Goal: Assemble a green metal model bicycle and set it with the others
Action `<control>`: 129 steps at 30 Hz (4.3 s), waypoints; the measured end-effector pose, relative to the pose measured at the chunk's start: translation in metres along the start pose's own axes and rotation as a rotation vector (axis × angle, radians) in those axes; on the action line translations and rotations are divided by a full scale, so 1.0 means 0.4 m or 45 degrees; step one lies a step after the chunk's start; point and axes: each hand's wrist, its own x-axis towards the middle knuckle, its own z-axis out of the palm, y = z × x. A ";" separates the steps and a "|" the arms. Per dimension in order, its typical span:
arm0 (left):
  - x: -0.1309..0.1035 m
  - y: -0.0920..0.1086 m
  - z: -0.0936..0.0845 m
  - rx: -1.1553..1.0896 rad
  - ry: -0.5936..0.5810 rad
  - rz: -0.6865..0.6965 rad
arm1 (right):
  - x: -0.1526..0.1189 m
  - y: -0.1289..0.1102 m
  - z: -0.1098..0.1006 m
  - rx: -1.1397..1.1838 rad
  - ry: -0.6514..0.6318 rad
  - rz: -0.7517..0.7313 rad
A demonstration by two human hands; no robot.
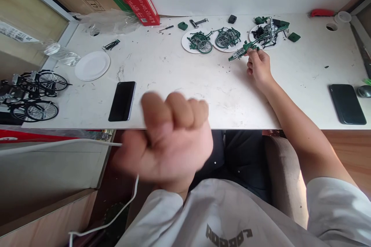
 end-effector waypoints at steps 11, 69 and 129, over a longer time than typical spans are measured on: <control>0.443 -0.397 -0.042 -0.106 0.564 -0.053 | 0.000 -0.003 0.002 0.008 0.000 -0.070; 0.329 -0.625 -0.032 1.181 -0.233 0.151 | 0.008 0.041 -0.004 0.021 -0.016 -0.071; 0.329 -0.597 -0.019 1.146 -0.304 0.080 | -0.023 -0.014 0.010 0.023 -0.024 0.015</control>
